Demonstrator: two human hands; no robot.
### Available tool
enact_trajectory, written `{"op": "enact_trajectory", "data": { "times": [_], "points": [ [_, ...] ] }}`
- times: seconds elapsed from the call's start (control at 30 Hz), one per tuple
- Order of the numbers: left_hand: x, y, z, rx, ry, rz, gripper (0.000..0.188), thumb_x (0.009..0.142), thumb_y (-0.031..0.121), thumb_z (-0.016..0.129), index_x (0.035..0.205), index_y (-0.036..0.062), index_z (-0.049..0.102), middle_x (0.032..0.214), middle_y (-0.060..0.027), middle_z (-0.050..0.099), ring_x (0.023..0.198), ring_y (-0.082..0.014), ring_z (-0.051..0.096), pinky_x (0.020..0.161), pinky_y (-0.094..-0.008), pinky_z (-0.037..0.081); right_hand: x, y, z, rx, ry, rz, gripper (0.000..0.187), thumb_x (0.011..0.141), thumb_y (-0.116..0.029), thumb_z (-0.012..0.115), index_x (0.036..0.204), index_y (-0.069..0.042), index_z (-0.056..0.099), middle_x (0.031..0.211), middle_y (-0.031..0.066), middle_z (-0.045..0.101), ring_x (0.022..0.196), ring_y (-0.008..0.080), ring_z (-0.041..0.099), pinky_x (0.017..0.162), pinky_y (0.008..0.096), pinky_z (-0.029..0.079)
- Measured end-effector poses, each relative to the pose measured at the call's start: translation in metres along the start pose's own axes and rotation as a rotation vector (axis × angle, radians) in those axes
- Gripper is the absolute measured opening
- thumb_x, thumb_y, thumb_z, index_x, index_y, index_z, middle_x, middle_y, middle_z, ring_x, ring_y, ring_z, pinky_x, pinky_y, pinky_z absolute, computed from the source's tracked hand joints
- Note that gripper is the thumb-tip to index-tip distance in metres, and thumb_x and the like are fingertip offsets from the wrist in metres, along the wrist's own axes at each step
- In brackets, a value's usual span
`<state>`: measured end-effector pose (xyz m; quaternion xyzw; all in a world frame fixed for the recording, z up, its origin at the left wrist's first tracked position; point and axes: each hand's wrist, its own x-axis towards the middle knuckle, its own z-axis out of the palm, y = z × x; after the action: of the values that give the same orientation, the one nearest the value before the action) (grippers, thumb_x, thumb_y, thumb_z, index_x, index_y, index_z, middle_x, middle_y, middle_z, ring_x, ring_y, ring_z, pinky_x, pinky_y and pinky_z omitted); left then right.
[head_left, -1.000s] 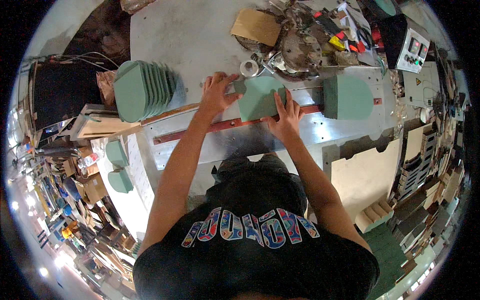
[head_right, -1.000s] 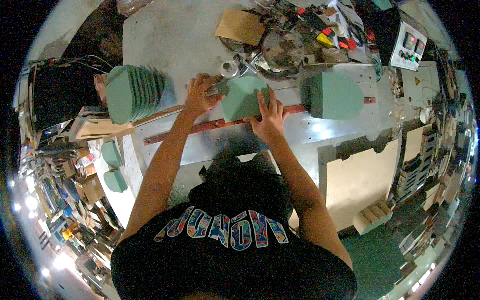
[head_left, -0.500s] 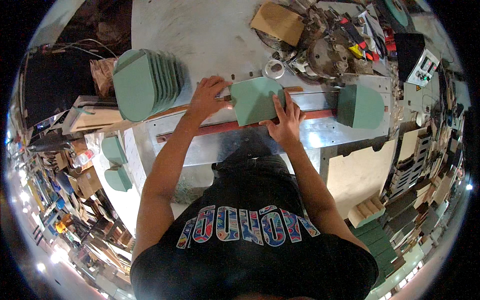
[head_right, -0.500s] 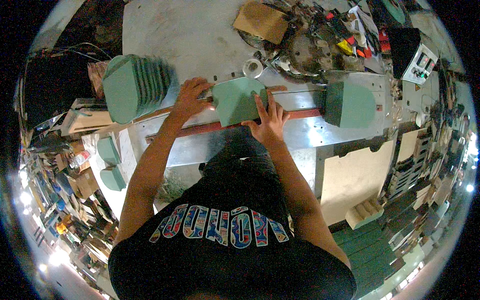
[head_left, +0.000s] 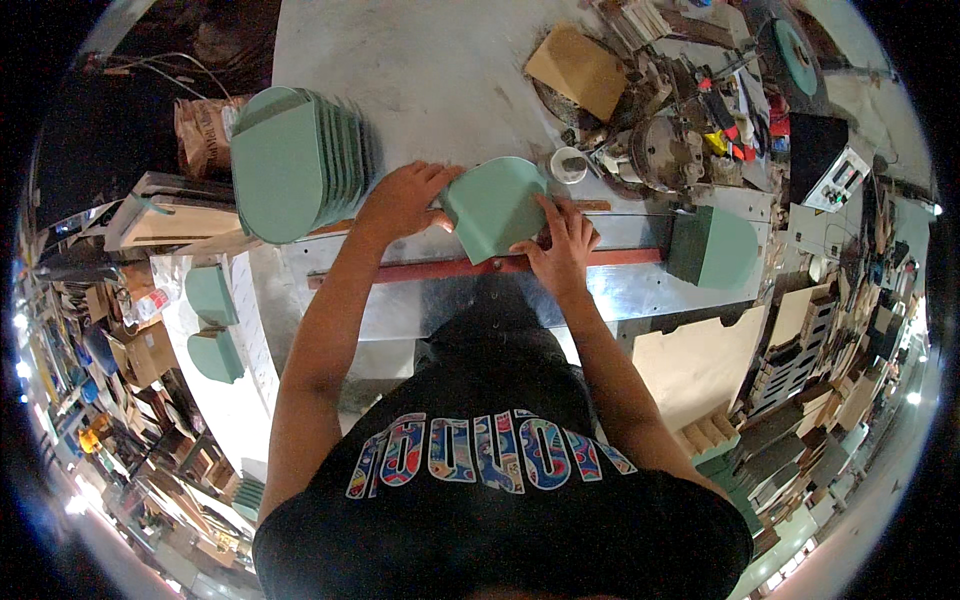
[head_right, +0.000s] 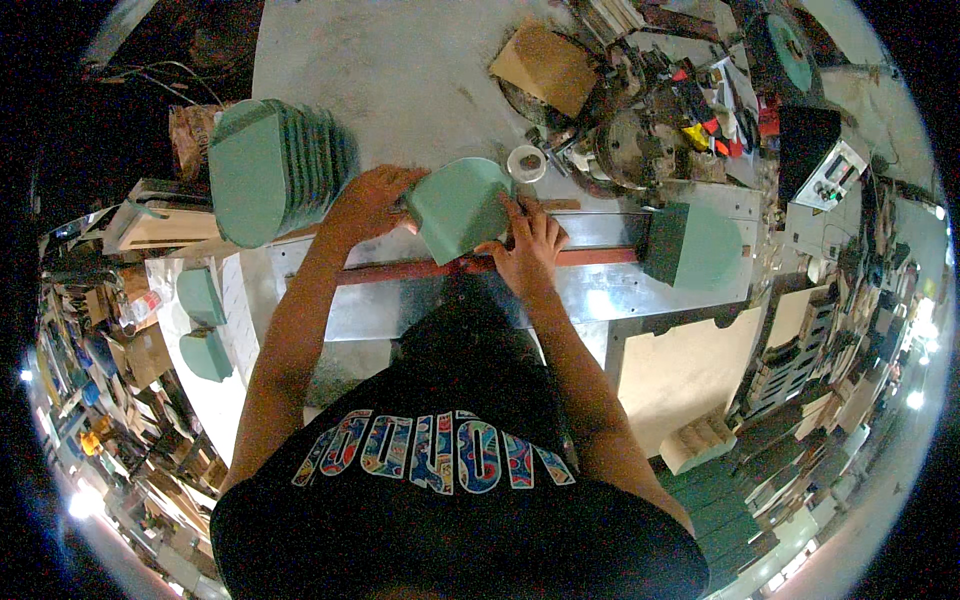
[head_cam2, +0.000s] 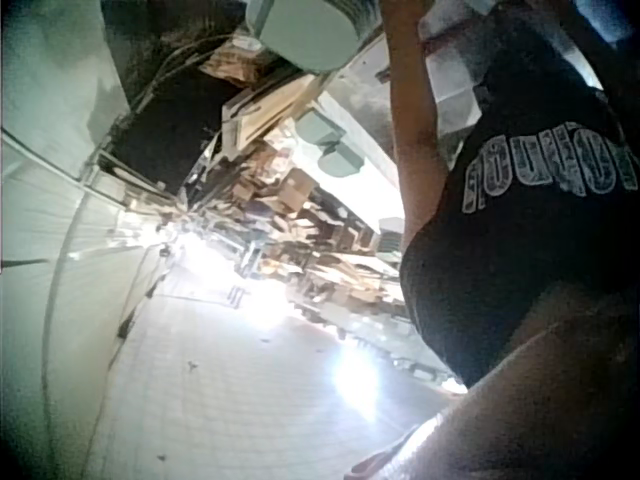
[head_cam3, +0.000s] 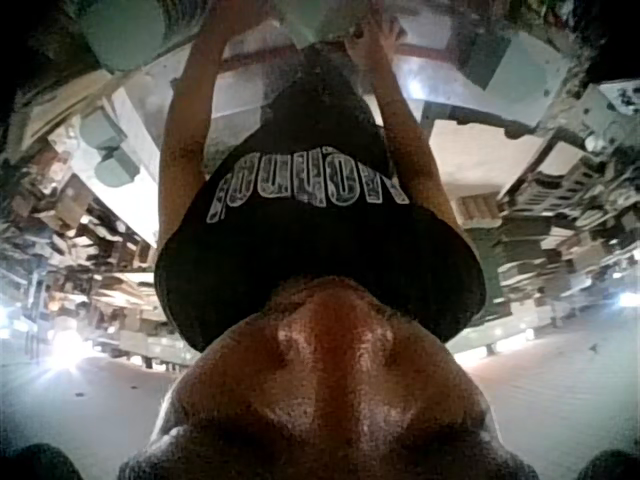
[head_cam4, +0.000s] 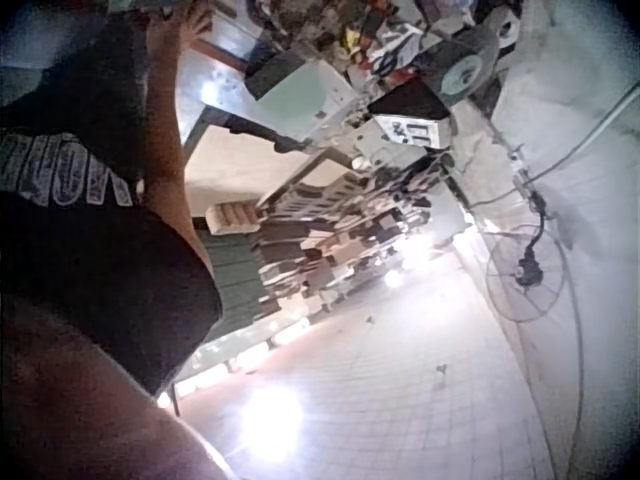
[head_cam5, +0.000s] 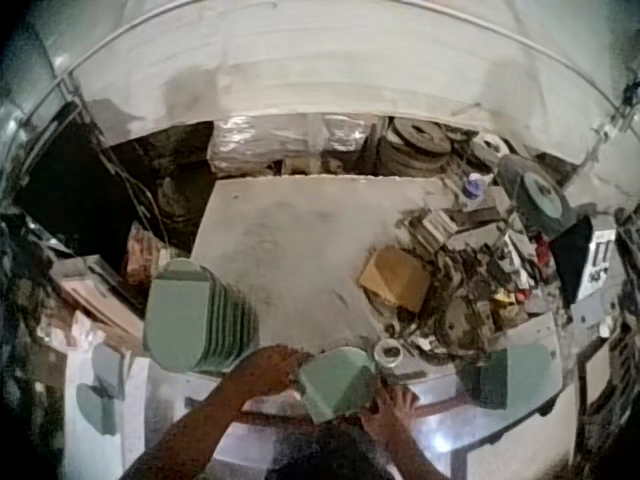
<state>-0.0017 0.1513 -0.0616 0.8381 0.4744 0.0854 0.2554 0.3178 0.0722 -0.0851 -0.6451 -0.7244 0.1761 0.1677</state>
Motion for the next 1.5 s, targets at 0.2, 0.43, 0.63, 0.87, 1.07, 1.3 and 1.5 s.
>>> {"op": "enact_trajectory", "data": {
  "times": [0.2,0.43,0.63,0.87,1.07,1.3,1.5],
  "points": [
    [-0.001,-0.004,-0.004,0.066,-0.098,-0.054,0.105,0.073,0.036,0.092,0.163,0.0144,0.042,0.131,-0.0164,0.07,0.123,-0.0374,0.066,0.101,-0.0489,0.058,0.008,-0.003,0.01,0.07,0.089,0.162,0.114,0.061,-0.054,0.097,0.155,-0.011,0.051,0.136,0.0141,0.056,0.129,0.038,0.05,0.111,0.057,0.033],
    [0.01,0.005,-0.018,0.112,-0.205,-0.133,0.116,0.077,0.053,0.09,0.168,0.0104,0.032,0.125,-0.0214,0.071,0.115,-0.0399,0.071,0.092,-0.0519,0.06,0.034,0.002,-0.008,-0.184,0.012,0.152,0.113,0.07,-0.062,0.091,0.16,-0.01,0.045,0.132,0.0177,0.051,0.126,0.0394,0.047,0.107,0.0622,0.032],
    [0.011,0.017,-0.018,0.062,-0.197,-0.236,0.126,0.075,0.058,0.09,0.17,0.0082,0.024,0.129,-0.0251,0.07,0.115,-0.0432,0.071,0.092,-0.0535,0.06,0.042,0.009,-0.023,-0.259,-0.081,0.178,0.086,0.089,-0.061,0.077,0.155,-0.012,0.054,0.134,0.0167,0.051,0.127,0.0393,0.047,0.107,0.0624,0.03],
    [0.023,0.039,-0.013,-0.022,-0.183,-0.429,0.127,0.077,0.061,0.088,0.168,0.0005,0.023,0.128,-0.028,0.071,0.116,-0.0448,0.071,0.097,-0.0525,0.058,0.036,0.016,-0.018,-0.298,-0.074,0.17,0.075,0.095,-0.059,0.069,0.155,-0.016,0.056,0.137,0.0173,0.053,0.13,0.0397,0.048,0.108,0.0616,0.03],
    [0.025,0.049,0.017,-0.051,0.037,-0.464,0.13,0.077,0.064,0.087,0.166,-0.0064,0.023,0.126,-0.029,0.071,0.112,-0.0438,0.073,0.098,-0.0512,0.058,0.024,0.009,-0.004,-0.355,-0.007,0.155,0.083,0.099,-0.067,0.059,0.165,-0.019,0.045,0.133,0.0197,0.053,0.13,0.0422,0.047,0.11,0.0639,0.029],
    [0.034,0.069,0.033,-0.07,0.103,-0.649,0.129,0.082,0.063,0.085,0.165,-0.0115,0.019,0.128,-0.0267,0.071,0.111,-0.0419,0.074,0.092,-0.0478,0.061,0.014,-0.021,0.001,-0.192,-0.115,0.33,0.086,0.1,-0.06,0.063,0.169,-0.014,0.038,0.137,0.0239,0.051,0.127,0.0454,0.047,0.109,0.0635,0.03],
    [0.036,0.08,0.029,-0.175,0.105,-0.786,0.128,0.086,0.059,0.082,0.167,-0.012,0.012,0.128,-0.0279,0.071,0.104,-0.0411,0.076,0.085,-0.0492,0.062,0.023,-0.077,0.003,0.073,-0.061,-0.202,0.087,0.103,-0.04,0.064,0.168,0.004,0.025,0.148,0.0333,0.048,0.135,0.0503,0.048,0.115,0.0609,0.036]
  ]
}}
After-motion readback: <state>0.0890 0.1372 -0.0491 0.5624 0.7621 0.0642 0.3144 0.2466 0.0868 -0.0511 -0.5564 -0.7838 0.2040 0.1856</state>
